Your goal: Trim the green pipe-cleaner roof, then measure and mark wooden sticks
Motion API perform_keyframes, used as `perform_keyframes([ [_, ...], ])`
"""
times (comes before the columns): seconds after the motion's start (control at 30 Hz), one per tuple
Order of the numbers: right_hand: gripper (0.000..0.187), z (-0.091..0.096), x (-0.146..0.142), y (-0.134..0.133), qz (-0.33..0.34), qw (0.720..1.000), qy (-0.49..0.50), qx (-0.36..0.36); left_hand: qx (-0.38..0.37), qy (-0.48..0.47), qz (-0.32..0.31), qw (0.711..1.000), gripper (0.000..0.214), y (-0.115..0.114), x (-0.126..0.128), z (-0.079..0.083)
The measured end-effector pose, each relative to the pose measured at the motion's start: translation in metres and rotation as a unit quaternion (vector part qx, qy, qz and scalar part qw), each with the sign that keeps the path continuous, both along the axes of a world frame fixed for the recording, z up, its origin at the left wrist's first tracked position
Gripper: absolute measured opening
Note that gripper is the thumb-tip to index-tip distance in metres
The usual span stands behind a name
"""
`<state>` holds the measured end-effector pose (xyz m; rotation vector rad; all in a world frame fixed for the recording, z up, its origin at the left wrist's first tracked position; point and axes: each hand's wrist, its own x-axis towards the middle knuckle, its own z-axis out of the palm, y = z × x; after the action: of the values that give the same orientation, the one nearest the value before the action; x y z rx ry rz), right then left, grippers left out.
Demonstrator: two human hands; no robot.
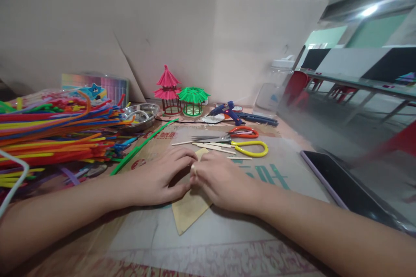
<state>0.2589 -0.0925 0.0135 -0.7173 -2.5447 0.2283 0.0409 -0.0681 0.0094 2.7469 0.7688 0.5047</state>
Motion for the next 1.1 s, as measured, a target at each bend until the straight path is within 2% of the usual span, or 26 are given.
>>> perform_keyframes([
  [0.1, 0.028, -0.002, 0.002, 0.003, -0.037, 0.999, 0.007, 0.006, -0.001, 0.005, 0.007, 1.0, 0.024, 0.0, 0.001, 0.002],
  [0.27, 0.025, -0.004, 0.0, -0.002, 0.03, 0.998, 0.033, -0.035, -0.013, -0.005, 0.006, 1.0, 0.028, 0.0, 0.0, 0.002],
  [0.43, 0.028, -0.005, -0.001, 0.003, -0.038, 0.999, 0.032, -0.005, 0.003, -0.004, 0.006, 1.0, 0.021, 0.0, 0.0, 0.001],
  [0.6, 0.027, -0.004, -0.001, 0.0, 0.017, 0.998, 0.04, -0.047, -0.008, -0.015, 0.006, 1.0, 0.024, -0.001, 0.0, 0.002],
  [0.77, 0.026, -0.005, -0.002, 0.002, -0.037, 0.999, 0.036, -0.004, 0.004, -0.004, 0.01, 1.0, 0.024, -0.001, -0.001, 0.003],
  [0.93, 0.023, -0.004, -0.003, -0.002, 0.028, 0.998, 0.049, -0.032, -0.008, -0.011, 0.006, 1.0, 0.028, -0.001, -0.002, 0.002],
  [1.1, 0.026, -0.009, -0.001, 0.011, -0.055, 0.998, 0.013, 0.007, 0.002, 0.005, 0.014, 1.0, 0.027, -0.001, -0.002, 0.003],
])
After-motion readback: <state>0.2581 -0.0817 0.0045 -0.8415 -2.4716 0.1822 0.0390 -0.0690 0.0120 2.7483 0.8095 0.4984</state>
